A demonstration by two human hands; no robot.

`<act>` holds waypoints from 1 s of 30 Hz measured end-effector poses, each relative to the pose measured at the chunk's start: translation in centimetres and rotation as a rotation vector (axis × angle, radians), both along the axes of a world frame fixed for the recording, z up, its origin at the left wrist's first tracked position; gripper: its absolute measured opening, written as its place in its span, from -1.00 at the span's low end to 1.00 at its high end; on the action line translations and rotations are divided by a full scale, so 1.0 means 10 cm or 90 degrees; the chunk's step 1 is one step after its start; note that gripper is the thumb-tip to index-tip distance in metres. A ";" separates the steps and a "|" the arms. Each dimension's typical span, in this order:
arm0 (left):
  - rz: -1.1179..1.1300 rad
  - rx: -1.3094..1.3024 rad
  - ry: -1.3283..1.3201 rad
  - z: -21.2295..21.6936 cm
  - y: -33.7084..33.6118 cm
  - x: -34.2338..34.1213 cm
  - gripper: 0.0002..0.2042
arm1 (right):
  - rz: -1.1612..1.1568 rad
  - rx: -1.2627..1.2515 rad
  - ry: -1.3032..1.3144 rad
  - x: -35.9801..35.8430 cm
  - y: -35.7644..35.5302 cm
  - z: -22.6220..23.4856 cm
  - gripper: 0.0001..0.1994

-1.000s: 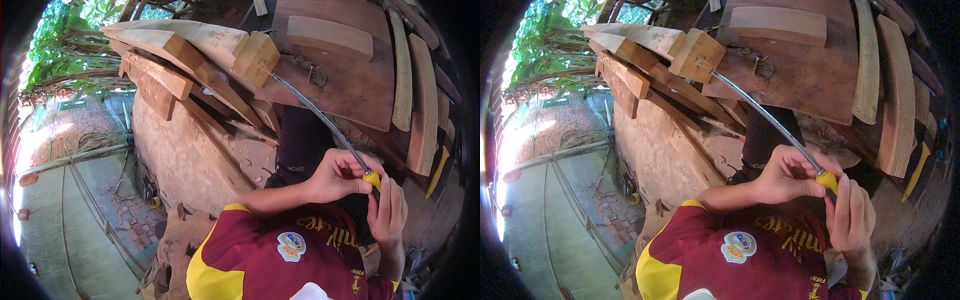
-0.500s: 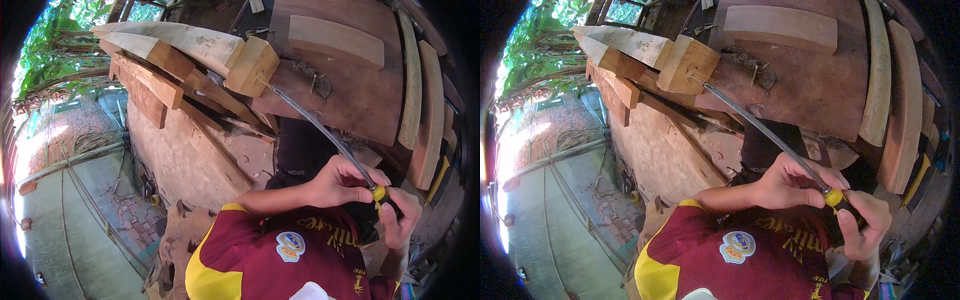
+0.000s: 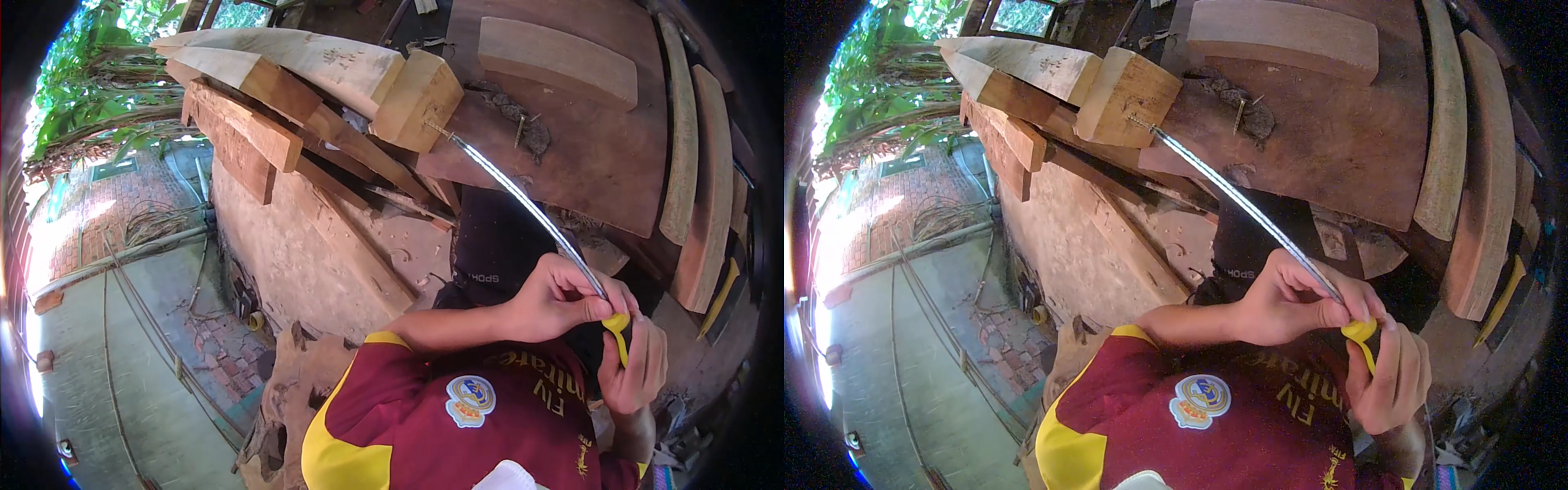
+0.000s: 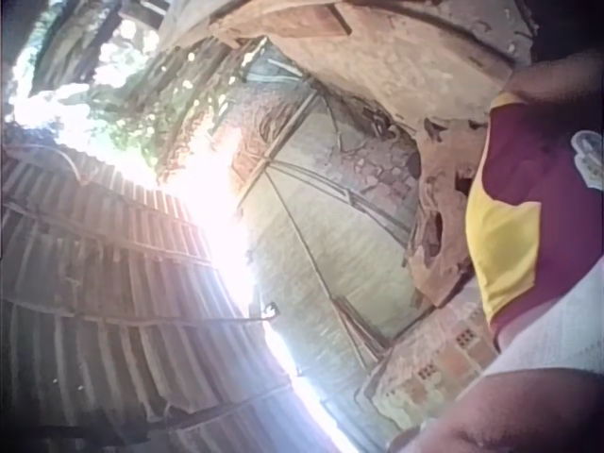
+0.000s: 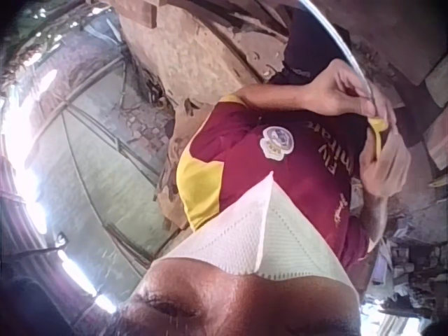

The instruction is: The person uses a hammer to drive nails into small wooden blocks, joining them together. They handle the wood pieces and hammer repeatedly, occasionally using a screwdriver to adjust a nail. The task involves assembling small wooden components on a cluttered workbench.

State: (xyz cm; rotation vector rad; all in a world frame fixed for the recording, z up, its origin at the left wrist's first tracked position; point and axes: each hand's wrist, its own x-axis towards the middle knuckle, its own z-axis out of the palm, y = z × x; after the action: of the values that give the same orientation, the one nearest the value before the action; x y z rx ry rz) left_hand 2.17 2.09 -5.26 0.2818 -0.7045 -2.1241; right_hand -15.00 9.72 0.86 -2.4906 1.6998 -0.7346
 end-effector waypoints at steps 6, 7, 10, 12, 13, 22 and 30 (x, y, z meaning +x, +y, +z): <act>-0.038 0.022 0.017 0.04 -0.04 0.00 -0.91 | -0.016 0.126 -0.081 -0.06 0.03 0.12 -0.63; -0.039 0.013 0.018 0.05 -0.06 -0.01 -0.90 | -0.027 0.151 -0.115 -0.06 0.02 0.16 -0.64; -0.037 0.022 0.001 0.05 -0.06 -0.02 -0.89 | -0.059 0.248 -0.203 -0.09 -0.08 0.29 -0.65; -0.035 0.021 -0.005 0.04 -0.06 -0.02 -0.88 | -0.079 0.338 -0.240 -0.13 -0.15 0.38 -0.65; -0.033 0.009 -0.006 0.01 -0.06 -0.01 -0.86 | -0.075 0.369 -0.274 -0.17 -0.17 0.35 -0.66; -0.013 0.014 0.011 0.01 -0.06 -0.02 -0.85 | -0.248 0.699 -0.868 -0.25 -0.16 0.12 -0.64; 0.008 0.008 -0.032 0.05 -0.11 -0.05 -0.92 | -0.006 0.086 0.004 -0.11 -0.06 0.14 -0.64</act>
State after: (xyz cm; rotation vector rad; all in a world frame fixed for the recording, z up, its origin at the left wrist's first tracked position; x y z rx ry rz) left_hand 1.71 1.01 -4.75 0.3469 -0.7172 -2.1170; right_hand -16.14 9.13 2.29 -2.3988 1.7035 -0.5903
